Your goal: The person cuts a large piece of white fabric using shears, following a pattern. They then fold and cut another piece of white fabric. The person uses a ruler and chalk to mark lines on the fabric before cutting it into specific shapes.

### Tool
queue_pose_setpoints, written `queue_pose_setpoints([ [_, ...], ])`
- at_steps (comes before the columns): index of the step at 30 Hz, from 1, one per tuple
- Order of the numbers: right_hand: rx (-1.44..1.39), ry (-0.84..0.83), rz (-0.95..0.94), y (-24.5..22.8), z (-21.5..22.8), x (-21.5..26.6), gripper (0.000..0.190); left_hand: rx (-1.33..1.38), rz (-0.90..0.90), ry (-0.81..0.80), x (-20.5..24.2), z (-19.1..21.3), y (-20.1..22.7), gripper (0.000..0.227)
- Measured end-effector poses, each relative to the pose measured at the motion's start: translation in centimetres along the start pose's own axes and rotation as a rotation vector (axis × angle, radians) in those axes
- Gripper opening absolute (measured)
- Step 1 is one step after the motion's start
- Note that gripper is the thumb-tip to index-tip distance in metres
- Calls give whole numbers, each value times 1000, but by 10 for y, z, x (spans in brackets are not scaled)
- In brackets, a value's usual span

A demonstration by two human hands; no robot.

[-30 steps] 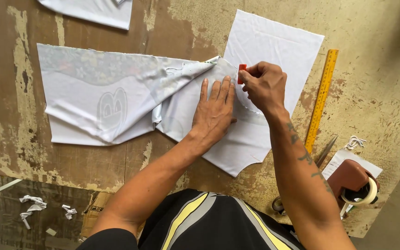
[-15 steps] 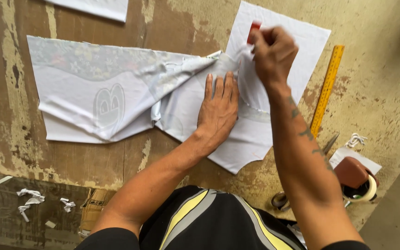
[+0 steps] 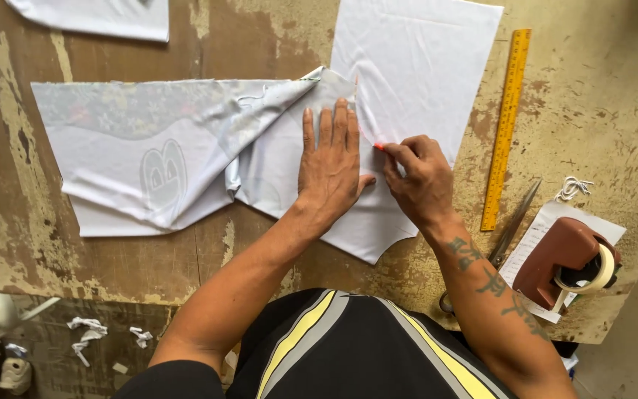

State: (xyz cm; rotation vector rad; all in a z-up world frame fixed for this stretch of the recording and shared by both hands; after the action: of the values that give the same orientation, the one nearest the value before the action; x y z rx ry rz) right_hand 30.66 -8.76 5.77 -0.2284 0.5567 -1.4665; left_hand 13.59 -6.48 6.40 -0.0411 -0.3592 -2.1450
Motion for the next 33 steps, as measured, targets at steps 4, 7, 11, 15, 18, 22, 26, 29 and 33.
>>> queue_pose_setpoints([
  [4,140,-49,-12,40,24,17,12,22,14,-22,0,4,0,124],
  [7,238,-131,-134,95,71,41,11,34,10,-13,0,7,1,124],
  [11,163,-56,-134,143,80,57,14,61,14,49,3,24,14,116],
  [15,92,-58,-148,97,58,38,13,68,-132,189,10,-11,49,96],
  [18,204,-48,-48,99,47,36,9,78,-176,153,12,-29,61,90],
  [22,297,-78,-178,125,100,52,8,115,-160,132,20,-25,56,84],
  [26,-186,-107,-840,123,153,59,37,143,-217,104,21,-11,47,79],
  [29,-1105,72,-1201,169,98,85,15,127,-224,320,24,-2,11,59],
  [33,-658,179,-1082,153,70,86,13,-49,-296,333,1,3,-57,53],
])
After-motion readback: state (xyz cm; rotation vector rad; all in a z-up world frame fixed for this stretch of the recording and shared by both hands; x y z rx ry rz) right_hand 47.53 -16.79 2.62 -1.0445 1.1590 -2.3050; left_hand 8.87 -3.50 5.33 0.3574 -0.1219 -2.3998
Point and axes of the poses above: each hand's wrist, its own x-axis away from the middle knuckle, its own z-axis out of the back of the hand, y = z × x, the point moved 4 cm from there along -x, towards the middle knuckle, and after that the axes turned 12 degrees about -z, right-handed, at the moved point
